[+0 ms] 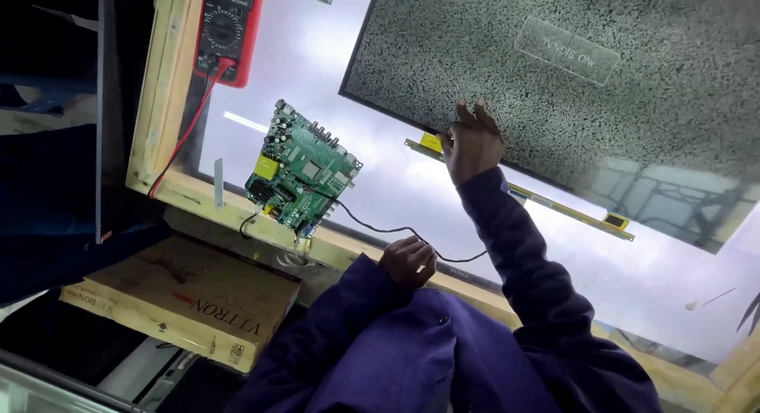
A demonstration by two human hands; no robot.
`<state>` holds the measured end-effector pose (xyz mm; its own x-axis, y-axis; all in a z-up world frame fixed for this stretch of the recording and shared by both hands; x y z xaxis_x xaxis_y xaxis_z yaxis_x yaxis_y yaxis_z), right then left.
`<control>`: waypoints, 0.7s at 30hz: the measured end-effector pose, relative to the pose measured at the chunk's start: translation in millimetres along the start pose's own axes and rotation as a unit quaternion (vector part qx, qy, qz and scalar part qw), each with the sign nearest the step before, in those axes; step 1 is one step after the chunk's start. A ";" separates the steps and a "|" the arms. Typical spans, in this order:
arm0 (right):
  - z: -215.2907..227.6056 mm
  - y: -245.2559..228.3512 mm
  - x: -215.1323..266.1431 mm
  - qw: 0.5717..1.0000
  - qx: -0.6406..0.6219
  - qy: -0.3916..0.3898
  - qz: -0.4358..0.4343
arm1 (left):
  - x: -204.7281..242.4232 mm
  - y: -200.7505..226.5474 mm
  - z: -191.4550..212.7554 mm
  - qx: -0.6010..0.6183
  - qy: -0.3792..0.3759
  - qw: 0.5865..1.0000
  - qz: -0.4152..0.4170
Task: Testing and repairing a TV screen by connecting ribbon cables and using a heat gun on electronic components.
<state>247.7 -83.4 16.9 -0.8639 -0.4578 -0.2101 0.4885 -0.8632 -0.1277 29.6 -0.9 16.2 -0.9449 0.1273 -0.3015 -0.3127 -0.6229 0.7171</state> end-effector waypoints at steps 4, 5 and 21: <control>5.5 0.0 0.6 1.000 -0.008 -0.012 -0.008 | 2.1 -1.5 -1.7 -0.006 0.003 1.000 -0.004; 9.6 -0.6 0.5 1.000 -0.006 -0.010 -0.003 | 3.1 -2.6 -2.6 -0.007 0.003 1.000 -0.007; 5.5 4.4 3.2 0.999 -0.027 -0.018 -0.001 | 2.0 -1.6 -0.1 0.005 0.003 1.000 -0.001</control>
<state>246.4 -89.8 21.0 -0.8682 -0.4644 -0.1751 0.4919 -0.8519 -0.1797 28.2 0.2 14.4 -0.9436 0.1245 -0.3069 -0.3161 -0.6154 0.7220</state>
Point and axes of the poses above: each hand's wrist, its own x-axis away from the middle knuckle, its own z-axis out of the back of the hand, y = z × x, the point moved 3 cm from there along -x, towards the middle knuckle, and after that the axes turned 3 degrees about z, right-handed, at the moved point
